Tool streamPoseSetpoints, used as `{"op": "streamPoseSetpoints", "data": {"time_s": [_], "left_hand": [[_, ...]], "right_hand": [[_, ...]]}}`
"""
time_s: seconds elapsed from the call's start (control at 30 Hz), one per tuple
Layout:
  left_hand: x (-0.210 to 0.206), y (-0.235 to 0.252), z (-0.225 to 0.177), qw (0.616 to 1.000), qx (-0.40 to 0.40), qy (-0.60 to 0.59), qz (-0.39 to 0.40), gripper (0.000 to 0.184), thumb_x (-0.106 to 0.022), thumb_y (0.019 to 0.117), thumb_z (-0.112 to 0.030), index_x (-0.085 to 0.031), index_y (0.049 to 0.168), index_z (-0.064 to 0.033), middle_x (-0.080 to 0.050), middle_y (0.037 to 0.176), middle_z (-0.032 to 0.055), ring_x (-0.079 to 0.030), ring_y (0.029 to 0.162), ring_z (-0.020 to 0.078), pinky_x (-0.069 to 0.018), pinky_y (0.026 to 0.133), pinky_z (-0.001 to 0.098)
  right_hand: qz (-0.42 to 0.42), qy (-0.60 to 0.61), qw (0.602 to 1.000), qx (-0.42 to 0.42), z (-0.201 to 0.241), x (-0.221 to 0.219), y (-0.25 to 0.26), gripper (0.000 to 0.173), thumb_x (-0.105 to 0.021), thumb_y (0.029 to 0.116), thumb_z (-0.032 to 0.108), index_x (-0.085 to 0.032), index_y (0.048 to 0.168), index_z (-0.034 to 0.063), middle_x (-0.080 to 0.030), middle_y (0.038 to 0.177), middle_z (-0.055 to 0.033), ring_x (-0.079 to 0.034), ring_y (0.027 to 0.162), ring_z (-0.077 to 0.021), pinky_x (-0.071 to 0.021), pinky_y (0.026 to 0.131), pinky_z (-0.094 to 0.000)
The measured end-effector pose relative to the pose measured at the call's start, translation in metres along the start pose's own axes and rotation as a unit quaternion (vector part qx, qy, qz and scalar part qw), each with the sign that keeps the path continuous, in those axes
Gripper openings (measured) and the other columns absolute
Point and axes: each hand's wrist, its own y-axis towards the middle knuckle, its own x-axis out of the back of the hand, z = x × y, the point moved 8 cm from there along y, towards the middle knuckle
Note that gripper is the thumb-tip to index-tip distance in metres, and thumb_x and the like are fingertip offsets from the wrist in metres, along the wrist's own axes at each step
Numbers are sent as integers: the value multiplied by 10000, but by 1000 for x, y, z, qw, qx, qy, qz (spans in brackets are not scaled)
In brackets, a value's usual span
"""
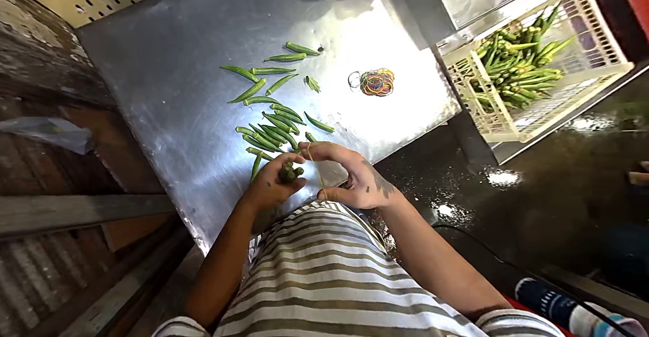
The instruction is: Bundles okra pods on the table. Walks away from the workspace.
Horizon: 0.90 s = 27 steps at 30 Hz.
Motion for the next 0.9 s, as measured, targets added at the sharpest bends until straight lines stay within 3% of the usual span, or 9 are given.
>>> {"op": "streamPoseSetpoints", "data": {"time_s": [0.1,0.27,0.33,0.43,0.53,0.63,0.73,0.8,0.9], "left_hand": [[-7,-1,-11,985,31,167,-37,623,-815,857,-246,-533,1396,-116,-715,1095,33,-693,963,95,-595,893,344],[-19,-4,-21,948,89,304,-15,1023,-882,732,-258,-308,1571,-139,-682,1200,93,-683,1052,194,-560,939,448],[-20,-8,-19,976,35,215,11,1082,-887,691,-155,-276,1584,-162,-696,1137,51,-689,999,126,-582,918,360],[-18,-15,-19,990,-80,-112,40,834,-801,782,-53,-415,1515,-143,-630,797,14,-605,622,74,-548,571,226],[-22,-18,-17,915,-103,-383,67,754,-687,835,2,-397,1518,-132,-593,694,9,-575,530,100,-532,525,251],[-34,-19,-29,880,-110,-460,42,698,-717,830,-15,-450,1458,-164,-601,690,5,-591,537,117,-547,552,286],[-30,-20,-53,938,-176,-286,-81,722,-762,821,14,-438,1447,-143,-605,735,42,-620,603,127,-572,570,280],[-28,-23,-67,963,-213,-81,-145,805,-804,810,-13,-388,1492,-115,-638,802,49,-644,690,125,-587,650,287],[-30,-21,-71,938,-96,275,-189,1012,-826,770,-244,-250,1600,-191,-717,1002,35,-707,856,149,-614,772,396]], "right_hand": [[65,-174,982,-39,-5,-19,5,607,-803,791,497,-657,1315,228,-610,1355,45,-545,1298,-124,-445,1084,-561],[150,-238,951,-128,-16,-38,7,624,-794,756,520,-560,1246,212,-621,1146,21,-602,1120,-144,-416,1053,-583],[146,-159,968,-127,-22,-38,0,630,-833,773,501,-540,1191,133,-644,1019,5,-628,1002,-122,-486,998,-486],[111,35,992,-57,-12,-27,-12,474,-840,835,301,-524,1073,40,-646,820,-8,-654,796,-86,-574,815,-308],[105,310,945,2,11,-21,-21,276,-742,954,286,-587,1096,108,-764,907,-38,-750,953,-190,-465,1141,-526],[-52,541,839,6,2,-14,-27,283,-688,976,295,-671,1258,277,-753,1136,-2,-693,1134,-211,-443,1147,-510],[-112,593,797,-1,-9,-18,-25,672,-631,1012,324,-318,1604,378,-489,1572,-78,-476,1434,-326,-325,1225,-514],[-122,505,854,-14,-5,-22,-22,830,-714,964,325,-206,1620,318,-473,1574,-139,-492,1418,-346,-377,1198,-498],[-123,301,946,-6,12,-15,-17,851,-766,913,233,-221,1565,221,-623,1375,-150,-621,1250,-321,-510,1071,-490]]}}
